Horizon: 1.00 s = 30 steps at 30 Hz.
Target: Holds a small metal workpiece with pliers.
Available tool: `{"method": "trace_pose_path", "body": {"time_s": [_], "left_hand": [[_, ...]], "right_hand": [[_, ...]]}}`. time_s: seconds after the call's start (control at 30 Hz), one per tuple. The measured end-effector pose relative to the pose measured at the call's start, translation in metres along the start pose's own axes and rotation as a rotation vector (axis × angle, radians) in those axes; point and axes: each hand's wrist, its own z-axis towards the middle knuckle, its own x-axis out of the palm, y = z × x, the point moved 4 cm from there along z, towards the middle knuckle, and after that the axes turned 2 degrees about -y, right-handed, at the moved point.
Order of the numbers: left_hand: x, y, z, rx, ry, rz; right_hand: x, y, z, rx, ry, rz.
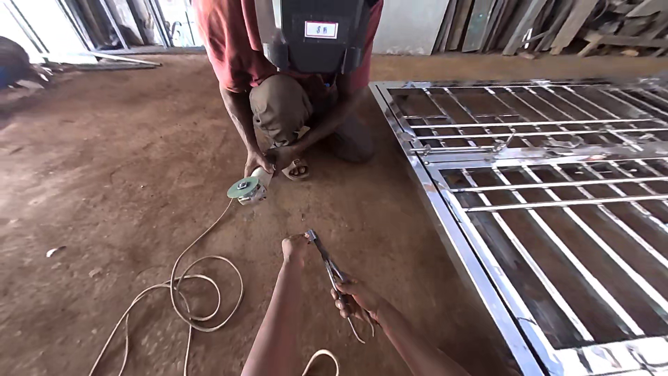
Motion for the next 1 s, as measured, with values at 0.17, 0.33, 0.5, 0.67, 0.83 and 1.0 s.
{"method": "trace_pose_path", "body": {"time_s": [0.17,0.33,0.5,0.67,0.83,1.0], "left_hand": [[0.011,0.011,-0.013,-0.035,-0.058,-0.259],[0.069,0.041,-0.047,-0.275,0.349,-0.549],[0.099,0.031,-0.056,-0.301,0.399,-0.780],[0.114,0.018,-0.040,-0.305,0.286,-0.837],[0.119,0.011,-0.030,-0.319,0.205,-0.875],[0.122,0.011,-0.026,-0.340,0.153,-0.913]], "right_hand": [[-0.001,0.010,0.001,-0.017,0.017,-0.037],[-0.011,0.025,0.007,-0.058,-0.002,-0.256],[-0.009,0.050,-0.004,-0.052,-0.122,-0.453],[-0.006,0.078,-0.016,0.010,-0.293,-0.879],[0.016,0.079,-0.035,0.241,-0.555,-1.493],[0.037,0.067,-0.025,0.190,-0.832,-1.620]]}}
